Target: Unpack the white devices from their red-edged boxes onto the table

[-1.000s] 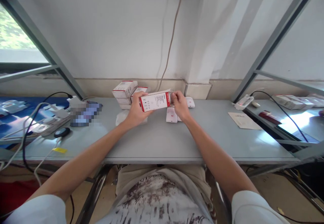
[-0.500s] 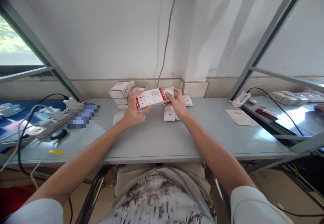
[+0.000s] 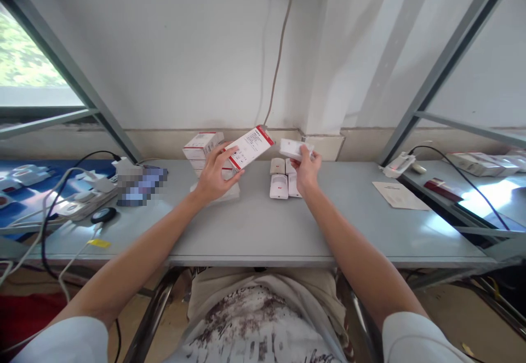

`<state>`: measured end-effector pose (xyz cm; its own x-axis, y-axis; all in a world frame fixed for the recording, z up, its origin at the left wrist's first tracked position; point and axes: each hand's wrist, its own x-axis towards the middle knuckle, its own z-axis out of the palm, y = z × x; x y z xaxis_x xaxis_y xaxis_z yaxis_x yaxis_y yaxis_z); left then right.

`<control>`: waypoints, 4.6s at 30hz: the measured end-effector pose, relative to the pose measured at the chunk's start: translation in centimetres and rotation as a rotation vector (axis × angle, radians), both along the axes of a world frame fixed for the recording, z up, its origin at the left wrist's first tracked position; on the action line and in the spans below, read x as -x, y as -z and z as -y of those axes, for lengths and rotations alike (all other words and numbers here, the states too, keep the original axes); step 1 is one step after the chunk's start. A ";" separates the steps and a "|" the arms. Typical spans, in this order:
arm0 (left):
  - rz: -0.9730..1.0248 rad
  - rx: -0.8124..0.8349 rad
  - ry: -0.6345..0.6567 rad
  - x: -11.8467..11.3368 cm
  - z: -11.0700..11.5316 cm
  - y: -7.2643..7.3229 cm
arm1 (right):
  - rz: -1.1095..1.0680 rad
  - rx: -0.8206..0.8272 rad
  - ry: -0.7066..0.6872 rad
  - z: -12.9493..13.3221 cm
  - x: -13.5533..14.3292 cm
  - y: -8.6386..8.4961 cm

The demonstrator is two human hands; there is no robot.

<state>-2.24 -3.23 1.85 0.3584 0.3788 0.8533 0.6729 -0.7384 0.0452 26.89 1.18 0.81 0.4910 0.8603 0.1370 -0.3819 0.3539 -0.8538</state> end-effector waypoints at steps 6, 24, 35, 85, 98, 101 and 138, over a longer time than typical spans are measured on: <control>0.146 -0.031 -0.331 2.6 -1.9 -0.8 | -0.027 0.034 0.048 -0.3 0.1 0.4; 0.155 -0.084 -0.410 3.1 -3.5 0.0 | 0.105 0.006 0.017 0.6 1.2 0.5; 0.109 0.033 -0.443 2.7 -3.4 0.2 | 0.102 -0.001 0.004 0.8 1.5 0.4; -0.149 0.151 0.017 -1.8 0.5 1.5 | 0.468 -0.141 -0.544 5.0 4.9 -0.7; -0.144 0.106 -0.092 -1.2 0.4 1.5 | 0.754 -0.262 -0.326 3.7 4.3 0.2; -0.151 0.084 -0.106 -1.1 0.2 1.4 | 0.830 -0.307 -0.231 3.8 4.2 -0.1; -0.125 0.068 -0.067 -0.7 0.6 0.7 | 0.912 -0.284 -0.536 5.8 4.3 -1.1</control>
